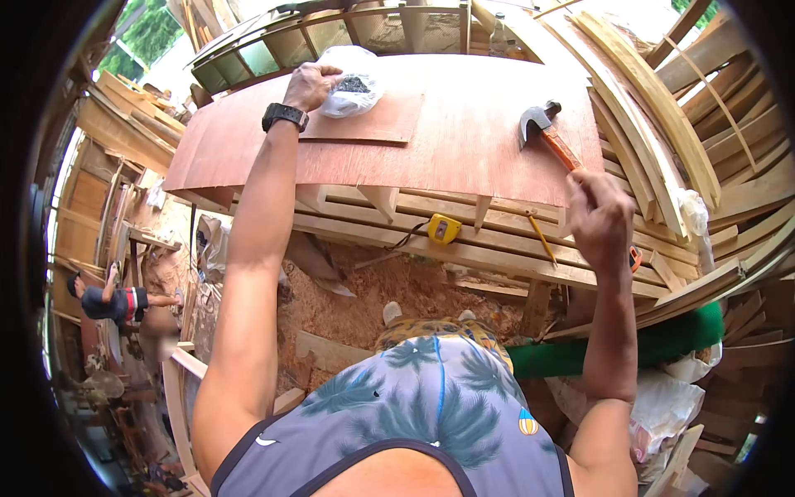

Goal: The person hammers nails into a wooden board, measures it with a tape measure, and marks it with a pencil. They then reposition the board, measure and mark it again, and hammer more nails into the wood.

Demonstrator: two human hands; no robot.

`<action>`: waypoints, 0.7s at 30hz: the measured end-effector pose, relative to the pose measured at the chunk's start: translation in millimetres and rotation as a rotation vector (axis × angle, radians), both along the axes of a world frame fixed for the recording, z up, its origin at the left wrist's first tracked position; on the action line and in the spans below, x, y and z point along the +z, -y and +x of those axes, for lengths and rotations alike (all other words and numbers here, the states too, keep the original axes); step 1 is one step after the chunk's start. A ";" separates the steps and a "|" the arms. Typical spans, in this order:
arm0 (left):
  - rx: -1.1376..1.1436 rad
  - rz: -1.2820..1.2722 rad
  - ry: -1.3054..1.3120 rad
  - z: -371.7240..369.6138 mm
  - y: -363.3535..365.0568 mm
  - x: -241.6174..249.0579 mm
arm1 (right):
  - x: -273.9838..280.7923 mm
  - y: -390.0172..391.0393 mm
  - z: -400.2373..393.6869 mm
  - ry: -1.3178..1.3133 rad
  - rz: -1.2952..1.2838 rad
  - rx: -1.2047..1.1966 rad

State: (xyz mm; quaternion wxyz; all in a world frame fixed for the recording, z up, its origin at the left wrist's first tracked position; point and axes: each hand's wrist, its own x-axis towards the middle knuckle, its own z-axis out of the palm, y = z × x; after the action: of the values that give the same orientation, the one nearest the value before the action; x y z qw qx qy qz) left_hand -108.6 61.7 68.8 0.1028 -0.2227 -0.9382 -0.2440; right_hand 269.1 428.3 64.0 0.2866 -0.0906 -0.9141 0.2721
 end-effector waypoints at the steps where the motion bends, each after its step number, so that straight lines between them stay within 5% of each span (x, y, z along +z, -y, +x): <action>1: -0.009 -0.060 0.045 -12.3 -1.3 -6.7 | -12.2 -24.4 -8.4 -0.043 0.172 -0.047; 3: -0.011 -0.113 0.117 -12.9 -8.1 -4.4 | -24.1 -48.7 -14.8 0.081 0.449 -0.213; 6: 0.004 -0.188 0.111 -5.5 -13.0 -2.5 | -29.3 -57.6 -14.3 0.386 0.215 -0.296; 21: -0.012 0.078 -0.190 -15.5 -5.9 -17.6 | -4.9 -31.4 -5.9 0.469 0.332 -0.309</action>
State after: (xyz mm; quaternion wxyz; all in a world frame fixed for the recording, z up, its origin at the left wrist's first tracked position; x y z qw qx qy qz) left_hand -124.1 67.6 51.2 0.1986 -0.2461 -0.9127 -0.2588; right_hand 263.2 459.8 59.1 0.1168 -0.2404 -0.9626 0.0443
